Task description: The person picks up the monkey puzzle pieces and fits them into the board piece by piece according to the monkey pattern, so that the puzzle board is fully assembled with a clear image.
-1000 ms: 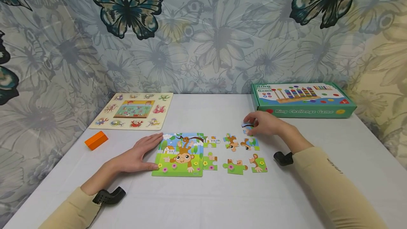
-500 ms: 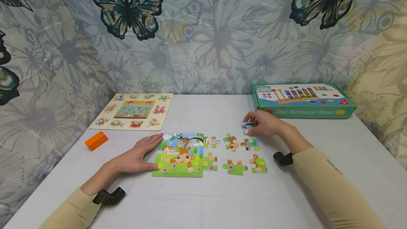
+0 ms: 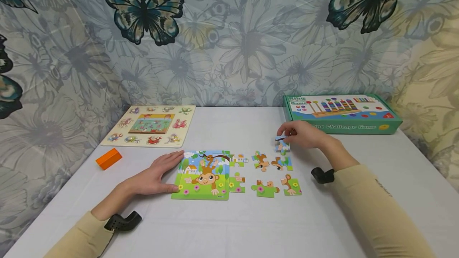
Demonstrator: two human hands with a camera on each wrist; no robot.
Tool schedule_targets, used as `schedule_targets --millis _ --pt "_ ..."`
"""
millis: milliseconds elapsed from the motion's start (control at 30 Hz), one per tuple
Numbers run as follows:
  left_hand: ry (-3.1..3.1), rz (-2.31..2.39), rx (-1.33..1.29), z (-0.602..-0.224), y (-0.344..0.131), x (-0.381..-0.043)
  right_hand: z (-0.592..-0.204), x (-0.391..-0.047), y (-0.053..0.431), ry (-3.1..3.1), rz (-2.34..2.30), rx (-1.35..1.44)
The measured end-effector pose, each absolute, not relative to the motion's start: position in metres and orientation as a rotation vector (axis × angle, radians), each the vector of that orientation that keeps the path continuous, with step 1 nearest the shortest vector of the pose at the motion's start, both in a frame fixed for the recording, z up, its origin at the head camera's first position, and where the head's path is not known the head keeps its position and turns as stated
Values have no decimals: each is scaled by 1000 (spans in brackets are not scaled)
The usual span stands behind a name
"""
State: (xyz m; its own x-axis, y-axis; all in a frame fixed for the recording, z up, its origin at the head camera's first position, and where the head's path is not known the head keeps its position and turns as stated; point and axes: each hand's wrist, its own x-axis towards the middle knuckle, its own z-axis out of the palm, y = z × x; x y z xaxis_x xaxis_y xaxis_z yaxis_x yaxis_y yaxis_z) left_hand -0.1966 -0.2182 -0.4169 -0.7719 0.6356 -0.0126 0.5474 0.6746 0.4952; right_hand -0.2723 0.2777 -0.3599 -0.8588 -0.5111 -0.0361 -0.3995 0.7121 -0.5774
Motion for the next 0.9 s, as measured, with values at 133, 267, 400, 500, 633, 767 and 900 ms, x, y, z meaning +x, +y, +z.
schedule_targets --millis 133,267,400,500,633,767,900 --pt "2706 689 948 -417 -219 -196 -354 -272 277 2694 -924 -715" --pt "2704 685 938 -417 -219 -196 -350 -272 270 2679 -959 -728" --pt "2704 688 939 -417 -219 -196 -350 -273 255 2649 -975 -750" --pt "2704 696 942 -417 -218 -196 -351 -273 242 2615 -986 -779" --pt "2701 711 954 -417 -218 -196 -351 -274 224 2579 -993 -845" --pt "2703 714 962 -418 -217 -196 -349 -274 205 2551 -1003 -909" --pt "2703 718 962 -417 -217 -196 -351 -275 187 2519 -1007 -964"
